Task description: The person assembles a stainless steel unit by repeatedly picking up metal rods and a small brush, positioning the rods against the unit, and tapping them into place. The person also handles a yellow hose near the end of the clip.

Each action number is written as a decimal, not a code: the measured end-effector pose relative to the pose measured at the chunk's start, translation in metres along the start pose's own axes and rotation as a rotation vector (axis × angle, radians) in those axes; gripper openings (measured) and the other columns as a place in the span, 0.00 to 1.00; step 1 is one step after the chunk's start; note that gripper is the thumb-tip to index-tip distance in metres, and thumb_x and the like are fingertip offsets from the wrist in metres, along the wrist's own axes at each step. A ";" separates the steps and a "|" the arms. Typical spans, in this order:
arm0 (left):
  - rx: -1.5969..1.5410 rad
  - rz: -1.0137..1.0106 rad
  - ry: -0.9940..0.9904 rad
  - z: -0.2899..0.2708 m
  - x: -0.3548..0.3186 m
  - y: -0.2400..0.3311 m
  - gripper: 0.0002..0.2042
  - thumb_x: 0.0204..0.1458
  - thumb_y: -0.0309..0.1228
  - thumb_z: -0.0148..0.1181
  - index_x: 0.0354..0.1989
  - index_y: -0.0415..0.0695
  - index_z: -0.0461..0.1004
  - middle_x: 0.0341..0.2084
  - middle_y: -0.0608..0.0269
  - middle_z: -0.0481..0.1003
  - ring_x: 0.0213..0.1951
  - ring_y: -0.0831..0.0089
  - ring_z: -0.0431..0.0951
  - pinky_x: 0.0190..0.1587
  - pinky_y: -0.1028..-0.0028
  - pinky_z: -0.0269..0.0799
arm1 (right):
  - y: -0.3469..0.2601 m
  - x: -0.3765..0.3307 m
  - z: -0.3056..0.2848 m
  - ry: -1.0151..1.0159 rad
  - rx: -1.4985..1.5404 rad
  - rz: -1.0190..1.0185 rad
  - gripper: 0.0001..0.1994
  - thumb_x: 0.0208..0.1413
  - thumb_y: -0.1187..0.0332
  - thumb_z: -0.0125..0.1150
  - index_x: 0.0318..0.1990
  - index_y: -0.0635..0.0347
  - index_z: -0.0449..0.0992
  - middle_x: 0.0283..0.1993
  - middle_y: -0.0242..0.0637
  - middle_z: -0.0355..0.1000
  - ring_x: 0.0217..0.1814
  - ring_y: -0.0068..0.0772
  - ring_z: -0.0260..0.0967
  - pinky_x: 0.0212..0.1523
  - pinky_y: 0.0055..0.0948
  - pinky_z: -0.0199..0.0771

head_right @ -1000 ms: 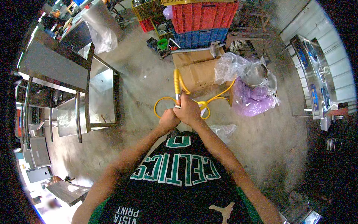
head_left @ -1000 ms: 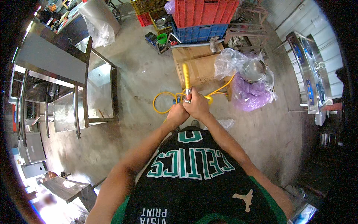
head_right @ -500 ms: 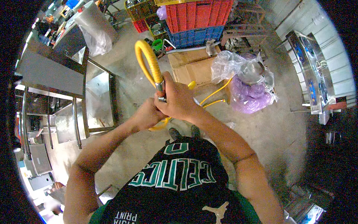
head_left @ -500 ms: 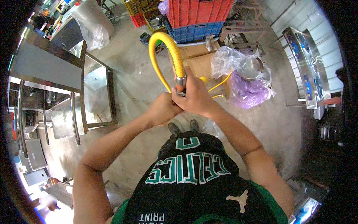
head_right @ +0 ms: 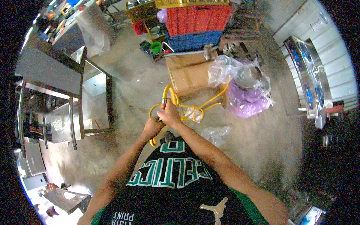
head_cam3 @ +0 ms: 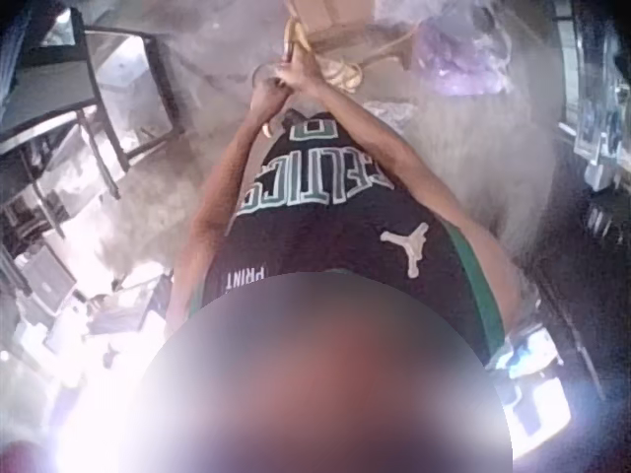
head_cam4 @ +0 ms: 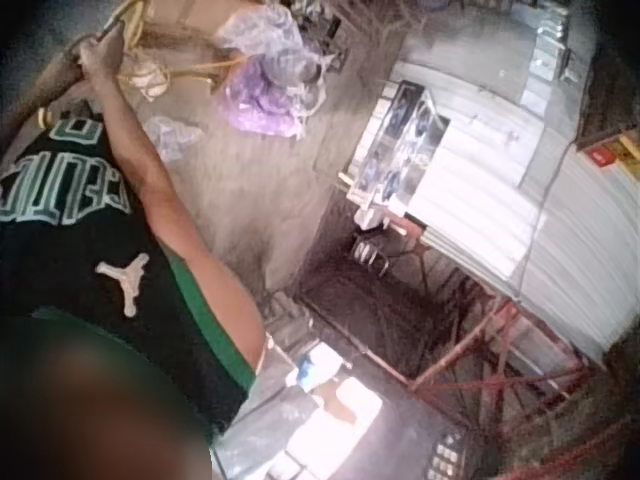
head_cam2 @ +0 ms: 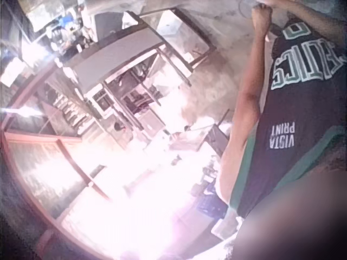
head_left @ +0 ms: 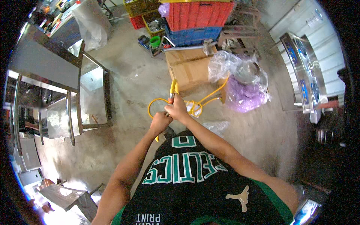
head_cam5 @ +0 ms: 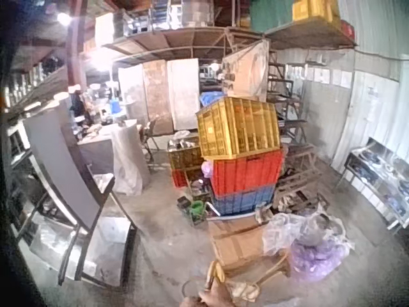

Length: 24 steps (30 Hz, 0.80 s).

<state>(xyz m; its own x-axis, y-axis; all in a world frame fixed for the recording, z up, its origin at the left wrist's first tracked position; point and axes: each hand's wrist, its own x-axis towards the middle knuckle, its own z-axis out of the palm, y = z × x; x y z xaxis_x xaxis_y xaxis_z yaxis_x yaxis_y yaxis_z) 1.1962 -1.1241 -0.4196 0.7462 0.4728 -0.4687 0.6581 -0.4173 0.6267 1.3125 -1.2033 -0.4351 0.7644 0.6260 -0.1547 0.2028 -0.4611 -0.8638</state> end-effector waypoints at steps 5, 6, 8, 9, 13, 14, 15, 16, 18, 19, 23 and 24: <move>-0.921 -0.143 -0.537 -0.056 -0.049 0.022 0.07 0.54 0.30 0.63 0.25 0.46 0.74 0.13 0.73 0.64 0.12 0.80 0.60 0.14 0.74 0.55 | -0.061 -0.024 -0.034 -0.049 0.142 -0.308 0.17 0.47 0.72 0.67 0.43 0.62 0.68 0.33 0.35 0.66 0.32 0.32 0.66 0.35 0.37 0.71; -1.012 -0.190 -0.662 -0.066 -0.056 0.025 0.08 0.53 0.31 0.64 0.26 0.46 0.72 0.14 0.71 0.66 0.12 0.79 0.63 0.14 0.74 0.56 | -0.072 -0.034 -0.043 -0.011 0.201 -0.347 0.15 0.47 0.71 0.68 0.39 0.61 0.68 0.30 0.35 0.68 0.30 0.34 0.68 0.34 0.37 0.72; -1.156 -0.166 -0.915 -0.081 -0.064 0.032 0.09 0.51 0.33 0.64 0.25 0.47 0.69 0.14 0.69 0.68 0.13 0.78 0.66 0.15 0.75 0.58 | -0.090 -0.041 -0.056 -0.019 0.265 -0.371 0.16 0.49 0.71 0.69 0.41 0.61 0.67 0.30 0.33 0.66 0.29 0.30 0.65 0.33 0.34 0.72; -1.197 -0.142 -1.004 -0.084 -0.063 0.035 0.10 0.51 0.32 0.63 0.24 0.48 0.68 0.14 0.70 0.68 0.13 0.78 0.66 0.15 0.75 0.59 | -0.095 -0.042 -0.060 -0.025 0.277 -0.381 0.18 0.50 0.72 0.68 0.46 0.63 0.67 0.33 0.30 0.63 0.31 0.24 0.61 0.34 0.30 0.71; -0.185 0.329 -0.249 -0.065 -0.036 0.031 0.07 0.50 0.31 0.64 0.30 0.41 0.77 0.14 0.58 0.74 0.16 0.67 0.75 0.19 0.61 0.72 | -0.079 -0.029 -0.049 0.098 0.181 -0.380 0.17 0.48 0.74 0.66 0.43 0.63 0.65 0.32 0.35 0.65 0.30 0.33 0.64 0.35 0.36 0.71; -0.053 0.267 -0.125 -0.052 -0.031 0.023 0.07 0.51 0.32 0.62 0.32 0.41 0.78 0.18 0.55 0.77 0.19 0.62 0.78 0.23 0.59 0.75 | -0.064 -0.023 -0.041 0.064 0.147 -0.296 0.18 0.48 0.73 0.66 0.44 0.64 0.65 0.33 0.37 0.65 0.31 0.36 0.64 0.36 0.37 0.71; 0.080 0.217 -0.012 -0.039 -0.021 0.014 0.09 0.52 0.33 0.60 0.33 0.41 0.79 0.22 0.52 0.79 0.22 0.58 0.81 0.26 0.56 0.78 | -0.046 -0.012 -0.028 0.057 0.096 -0.251 0.18 0.49 0.73 0.66 0.45 0.64 0.65 0.34 0.38 0.65 0.32 0.38 0.65 0.38 0.39 0.70; 0.228 0.185 0.119 -0.027 -0.010 0.003 0.10 0.53 0.34 0.57 0.35 0.41 0.79 0.25 0.49 0.82 0.25 0.54 0.84 0.30 0.54 0.81 | -0.024 0.000 -0.011 0.068 0.061 -0.232 0.19 0.49 0.72 0.65 0.47 0.65 0.65 0.34 0.40 0.65 0.34 0.40 0.66 0.39 0.41 0.70; 0.308 0.125 0.078 0.011 -0.005 -0.023 0.10 0.54 0.34 0.57 0.42 0.48 0.80 0.31 0.46 0.82 0.32 0.50 0.85 0.35 0.52 0.82 | 0.034 0.007 0.016 0.006 -0.031 -0.069 0.20 0.49 0.70 0.65 0.48 0.66 0.66 0.35 0.41 0.65 0.35 0.43 0.67 0.40 0.44 0.69; 0.380 0.087 0.105 0.024 0.002 -0.034 0.11 0.54 0.33 0.57 0.45 0.52 0.81 0.34 0.45 0.83 0.36 0.47 0.85 0.37 0.51 0.83 | 0.061 0.012 0.030 -0.003 -0.095 -0.043 0.21 0.49 0.69 0.65 0.48 0.66 0.66 0.35 0.42 0.66 0.36 0.45 0.67 0.41 0.45 0.69; 0.141 0.136 0.196 0.072 -0.010 -0.063 0.08 0.54 0.32 0.57 0.32 0.43 0.80 0.27 0.49 0.82 0.31 0.53 0.85 0.31 0.53 0.80 | 0.125 0.012 0.054 -0.291 -0.052 0.354 0.20 0.46 0.69 0.64 0.46 0.66 0.65 0.35 0.42 0.67 0.34 0.43 0.67 0.39 0.45 0.70; 0.104 0.175 0.158 0.072 -0.012 -0.068 0.09 0.54 0.32 0.58 0.28 0.41 0.79 0.25 0.51 0.82 0.28 0.55 0.85 0.28 0.55 0.79 | 0.124 0.010 0.053 -0.341 0.006 0.317 0.19 0.45 0.69 0.64 0.44 0.65 0.65 0.34 0.40 0.67 0.35 0.41 0.68 0.39 0.45 0.71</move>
<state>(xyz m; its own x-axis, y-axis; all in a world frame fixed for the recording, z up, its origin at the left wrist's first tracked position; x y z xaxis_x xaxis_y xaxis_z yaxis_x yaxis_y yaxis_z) 1.1491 -1.1573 -0.5014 0.8302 0.4981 -0.2501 0.5328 -0.5774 0.6186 1.3126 -1.2208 -0.5693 0.5432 0.6258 -0.5598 -0.0128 -0.6604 -0.7508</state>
